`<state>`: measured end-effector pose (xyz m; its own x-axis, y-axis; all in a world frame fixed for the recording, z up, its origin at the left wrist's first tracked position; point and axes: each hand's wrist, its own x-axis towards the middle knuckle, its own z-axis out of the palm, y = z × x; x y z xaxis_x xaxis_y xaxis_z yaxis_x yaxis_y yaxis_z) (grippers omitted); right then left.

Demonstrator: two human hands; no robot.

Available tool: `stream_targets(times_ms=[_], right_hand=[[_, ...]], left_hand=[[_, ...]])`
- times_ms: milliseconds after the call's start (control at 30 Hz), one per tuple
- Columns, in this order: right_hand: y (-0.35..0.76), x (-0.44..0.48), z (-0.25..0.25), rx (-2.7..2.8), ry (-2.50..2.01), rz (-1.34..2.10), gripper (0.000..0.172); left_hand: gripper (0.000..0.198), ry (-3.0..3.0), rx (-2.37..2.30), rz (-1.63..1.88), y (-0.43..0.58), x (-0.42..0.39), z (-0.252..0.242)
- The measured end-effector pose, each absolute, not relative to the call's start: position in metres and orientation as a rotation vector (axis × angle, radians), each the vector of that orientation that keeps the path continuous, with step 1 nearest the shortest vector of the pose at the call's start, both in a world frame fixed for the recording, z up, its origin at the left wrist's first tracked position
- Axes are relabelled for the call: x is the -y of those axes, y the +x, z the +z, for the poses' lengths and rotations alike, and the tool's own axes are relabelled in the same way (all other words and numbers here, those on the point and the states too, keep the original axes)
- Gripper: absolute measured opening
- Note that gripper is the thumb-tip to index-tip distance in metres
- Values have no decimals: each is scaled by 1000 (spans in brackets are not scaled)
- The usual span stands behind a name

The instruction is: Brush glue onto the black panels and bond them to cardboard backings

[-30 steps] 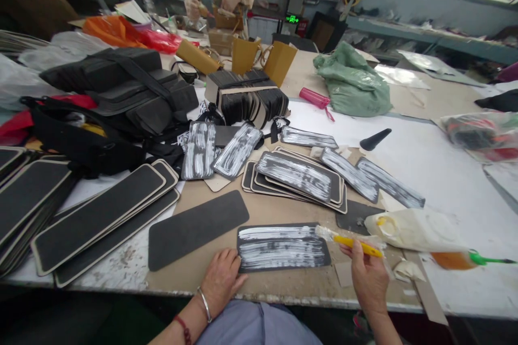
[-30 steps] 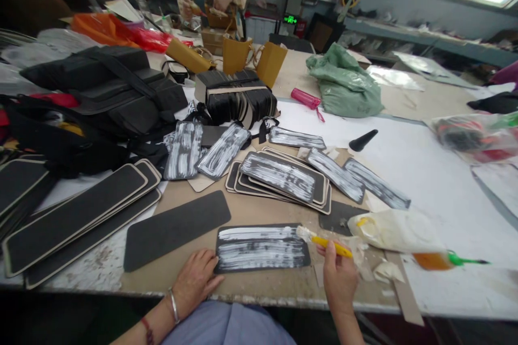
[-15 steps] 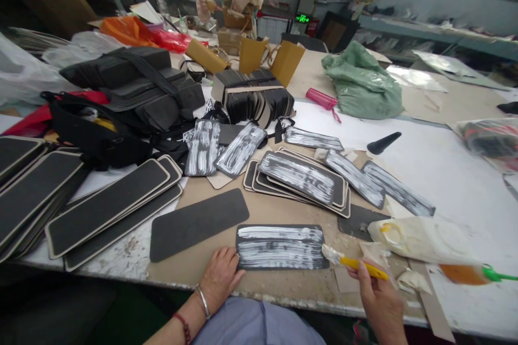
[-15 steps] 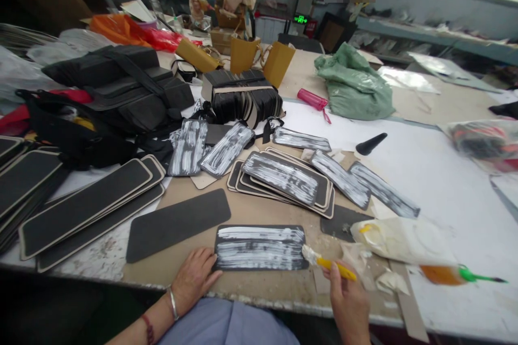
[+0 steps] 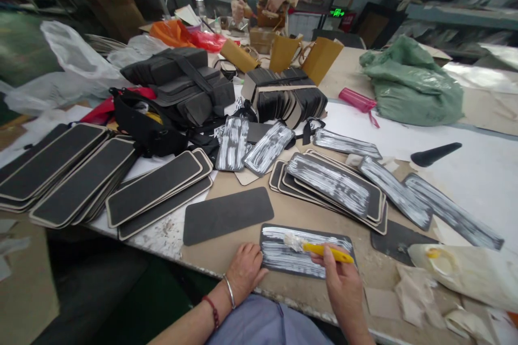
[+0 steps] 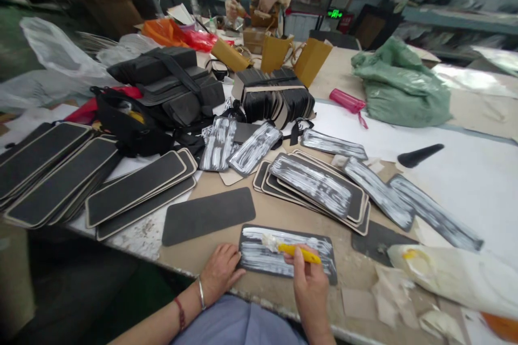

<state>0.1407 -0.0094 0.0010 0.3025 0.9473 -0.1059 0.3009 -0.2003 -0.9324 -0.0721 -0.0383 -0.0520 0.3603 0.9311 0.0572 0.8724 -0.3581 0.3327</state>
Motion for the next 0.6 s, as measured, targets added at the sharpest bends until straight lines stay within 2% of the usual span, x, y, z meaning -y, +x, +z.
stream_targets(times_ms=[100,267,467,600], right_hand=[[104,-1,-11,1138,-1609,1012,36],[79,-8,-27,1108,-1608,1061,38],[152,5,-28,1038,-1841,799,47],[224,11,-23,1098,-2122,405,56]], left_hand=[[17,2367,-1596,351,-73,37,-52],[18,2371,-1553,317,-76,34,-51],[17,2391,-1551,367,-77,34,-55],[14,2400,-1556,399,-77,33,-56]])
